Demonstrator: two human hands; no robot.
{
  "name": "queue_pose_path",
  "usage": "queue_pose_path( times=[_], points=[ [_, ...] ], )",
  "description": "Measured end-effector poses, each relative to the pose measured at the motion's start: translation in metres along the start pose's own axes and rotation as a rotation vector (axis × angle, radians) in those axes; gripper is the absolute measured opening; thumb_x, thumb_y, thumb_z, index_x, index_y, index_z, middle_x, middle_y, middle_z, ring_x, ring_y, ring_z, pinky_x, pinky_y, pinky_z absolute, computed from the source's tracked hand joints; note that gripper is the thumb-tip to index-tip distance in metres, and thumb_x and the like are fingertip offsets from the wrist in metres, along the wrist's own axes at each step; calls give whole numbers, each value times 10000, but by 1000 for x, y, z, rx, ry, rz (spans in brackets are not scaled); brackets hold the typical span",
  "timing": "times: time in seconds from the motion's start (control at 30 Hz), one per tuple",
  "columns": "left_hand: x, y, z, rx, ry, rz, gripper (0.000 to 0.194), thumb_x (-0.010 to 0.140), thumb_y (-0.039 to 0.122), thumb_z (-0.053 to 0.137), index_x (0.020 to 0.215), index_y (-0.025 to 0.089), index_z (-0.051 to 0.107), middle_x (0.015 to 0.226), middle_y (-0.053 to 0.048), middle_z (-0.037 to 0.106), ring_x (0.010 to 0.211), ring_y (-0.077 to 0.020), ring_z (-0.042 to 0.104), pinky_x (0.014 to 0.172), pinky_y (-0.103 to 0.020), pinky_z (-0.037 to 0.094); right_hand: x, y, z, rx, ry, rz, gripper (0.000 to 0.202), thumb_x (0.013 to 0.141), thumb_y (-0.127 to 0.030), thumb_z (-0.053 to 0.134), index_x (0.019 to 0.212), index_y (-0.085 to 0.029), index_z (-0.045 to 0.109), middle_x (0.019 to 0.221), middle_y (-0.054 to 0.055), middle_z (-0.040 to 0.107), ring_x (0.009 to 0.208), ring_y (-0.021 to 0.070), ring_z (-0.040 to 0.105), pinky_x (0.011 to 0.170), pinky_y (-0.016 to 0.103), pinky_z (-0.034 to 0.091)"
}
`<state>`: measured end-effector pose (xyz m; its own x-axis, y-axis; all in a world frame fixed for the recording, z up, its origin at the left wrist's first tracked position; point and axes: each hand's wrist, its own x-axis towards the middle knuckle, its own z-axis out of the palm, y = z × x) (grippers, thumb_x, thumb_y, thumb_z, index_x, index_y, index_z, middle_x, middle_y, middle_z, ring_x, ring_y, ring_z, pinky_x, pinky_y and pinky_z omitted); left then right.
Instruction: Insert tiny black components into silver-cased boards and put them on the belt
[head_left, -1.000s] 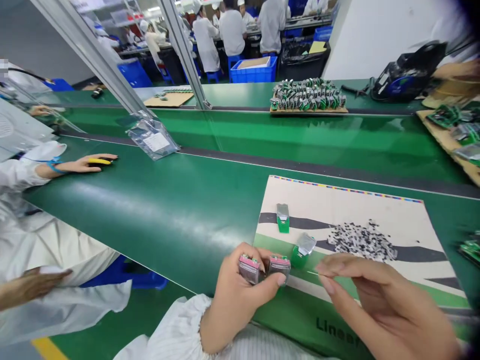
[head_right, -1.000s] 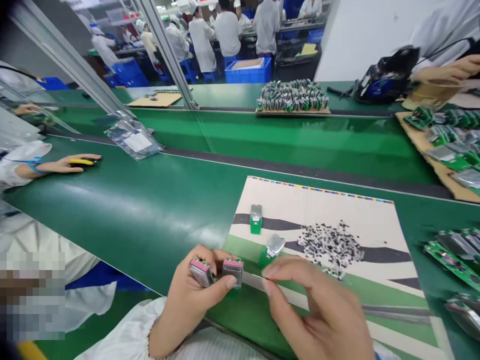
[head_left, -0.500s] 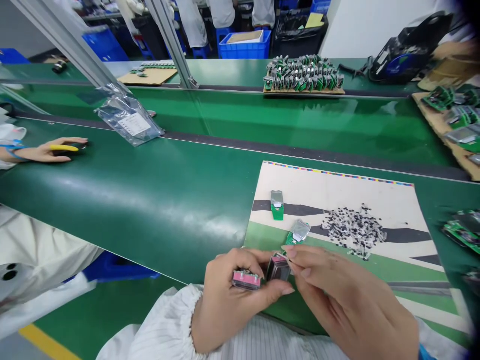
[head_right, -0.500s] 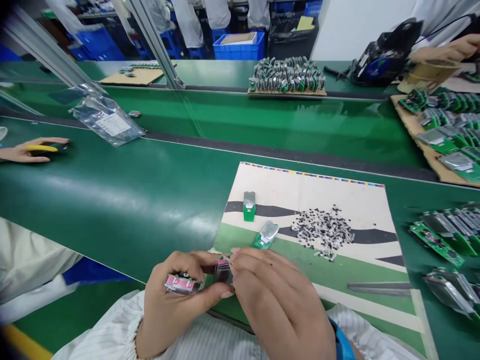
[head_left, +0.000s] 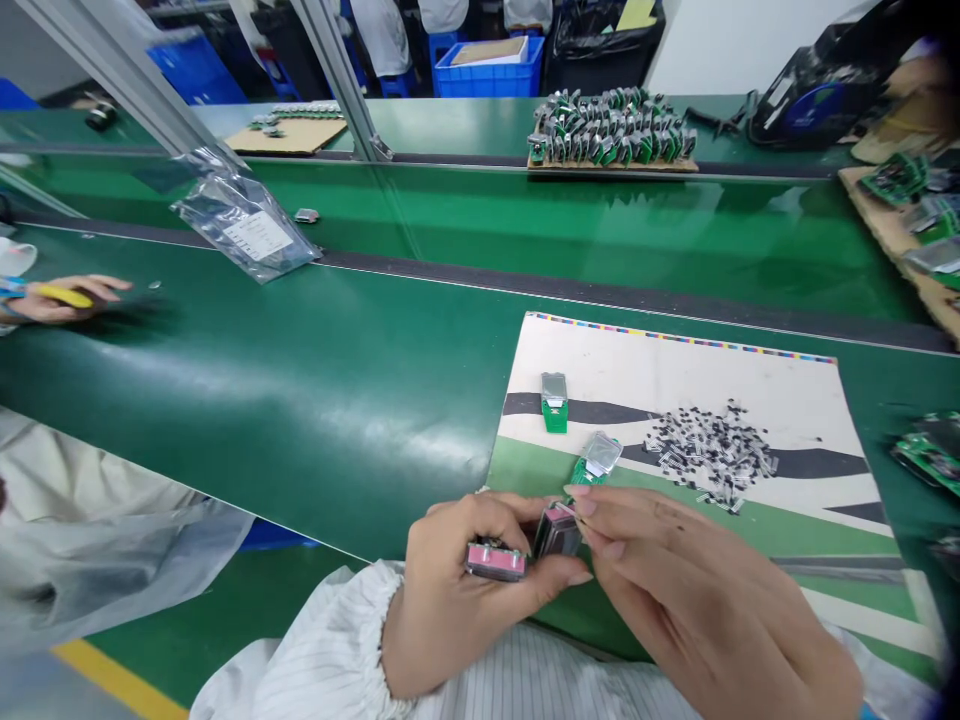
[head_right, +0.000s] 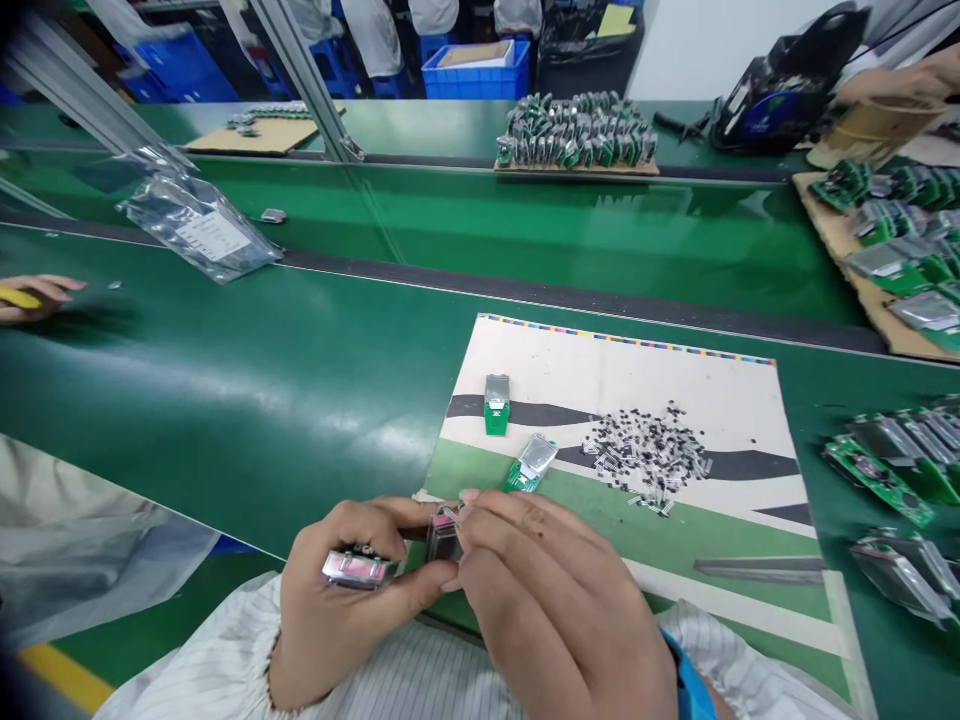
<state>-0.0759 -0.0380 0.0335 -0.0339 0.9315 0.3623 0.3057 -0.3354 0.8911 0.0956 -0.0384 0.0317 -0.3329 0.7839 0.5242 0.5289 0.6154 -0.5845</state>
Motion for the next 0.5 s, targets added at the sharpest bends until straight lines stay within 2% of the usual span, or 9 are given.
queue_pose_path(
  times=[0.07,0.13,0.37,0.5],
  points=[
    [1,1,0,6,-3,15,325,687,207,809,690,194,484,859,8,780,743,-108,735,687,-121,567,1,-1,0,7,1,-13,227,912,-90,560,1101,-210,599,1100,-10,689,1110,148,597,1035,274,463],
    [2,2,0,15,-5,30,320,698,211,801,691,191,482,864,2,781,744,-101,735,693,-107,564,3,-2,0,24,11,-2,233,903,-67,564,1084,-209,602,1080,-13,694,1105,146,598,1018,276,471],
    [0,1,0,96,-3,103,320,712,243,795,694,186,480,812,0,777,745,-104,738,698,-95,561,16,0,1,106,68,31,139,908,-112,562,1000,-200,617,961,-41,722,971,85,658,963,146,468],
    [0,-2,0,65,5,93,318,703,253,800,702,192,488,825,-5,776,716,-107,736,694,-124,579,26,-2,-3,57,52,-11,55,937,-176,544,933,-225,568,895,-44,724,961,80,670,932,127,486]
  ],
)
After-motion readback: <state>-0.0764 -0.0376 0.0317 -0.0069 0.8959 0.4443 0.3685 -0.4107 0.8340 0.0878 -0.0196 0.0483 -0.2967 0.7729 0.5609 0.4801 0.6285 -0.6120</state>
